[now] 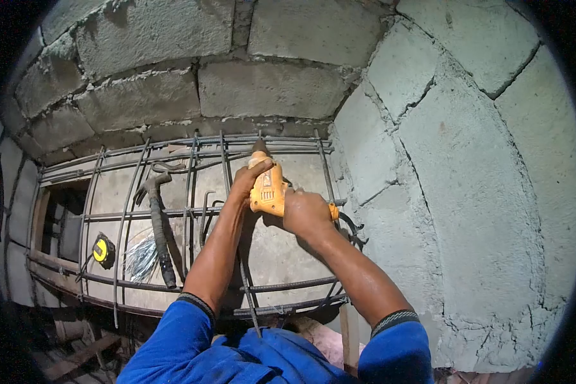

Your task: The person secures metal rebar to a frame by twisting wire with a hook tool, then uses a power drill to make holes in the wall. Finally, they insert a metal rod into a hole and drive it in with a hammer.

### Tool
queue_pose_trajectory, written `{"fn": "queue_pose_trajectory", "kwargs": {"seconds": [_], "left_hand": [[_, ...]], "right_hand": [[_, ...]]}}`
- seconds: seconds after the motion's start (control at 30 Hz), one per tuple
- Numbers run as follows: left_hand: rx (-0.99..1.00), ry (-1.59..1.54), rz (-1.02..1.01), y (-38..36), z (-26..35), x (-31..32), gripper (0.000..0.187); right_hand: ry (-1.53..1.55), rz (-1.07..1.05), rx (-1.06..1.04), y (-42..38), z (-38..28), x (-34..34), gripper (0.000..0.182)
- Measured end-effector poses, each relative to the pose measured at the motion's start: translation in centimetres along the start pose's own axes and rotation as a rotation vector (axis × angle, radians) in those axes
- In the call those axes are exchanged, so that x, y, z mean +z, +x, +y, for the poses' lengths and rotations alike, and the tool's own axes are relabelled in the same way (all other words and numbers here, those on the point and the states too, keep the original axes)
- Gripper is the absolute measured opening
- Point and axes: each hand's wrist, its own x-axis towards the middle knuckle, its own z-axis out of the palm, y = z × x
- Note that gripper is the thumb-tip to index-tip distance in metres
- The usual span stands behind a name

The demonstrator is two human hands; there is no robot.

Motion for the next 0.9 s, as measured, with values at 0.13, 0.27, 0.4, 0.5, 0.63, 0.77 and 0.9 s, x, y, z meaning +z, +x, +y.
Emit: {"fn": "queue_pose_trajectory", "kwargs": {"seconds": [0.13, 0.27, 0.4, 0.5, 0.63, 0.77, 0.9], "left_hand": [[-0.007, -0.016, -0.004, 0.4, 0.1, -0.1, 0.042], [-0.008, 0.016, 0.008, 0.7, 0.6, 0.1, 0.041], [-0.003, -0.026, 0.003, 0.5, 0.7, 0.2, 0.041], [-0.003, -0.048, -0.009, 1.0, 0.5, 0.0, 0.042], [-0.013, -0.047, 0.004, 0.9, 0.6, 0.1, 0.042], [-0.009, -0.057, 0.0, 1.2, 0.7, 0.2, 0.04], [-0.031, -0.065, 0.006, 1.4, 0.7, 0.2, 0.037]], "right_hand": [[-0.001, 0.012, 0.013, 0.6, -0.1, -0.1, 0.028], [-0.017, -0.023, 0.01, 1.0, 0.0, -0.2, 0.029], [-0.024, -0.027, 0.014, 1.0, 0.0, -0.3, 0.029], [-0.028, -0.033, 0.013, 1.2, -0.1, -0.6, 0.029], [-0.03, -0.037, 0.023, 1.1, -0.1, -0.6, 0.029], [-0.036, -0.049, 0.018, 1.4, 0.1, -0.8, 0.03], [-0.034, -0.04, 0.013, 1.4, 0.2, -0.8, 0.034]]}}
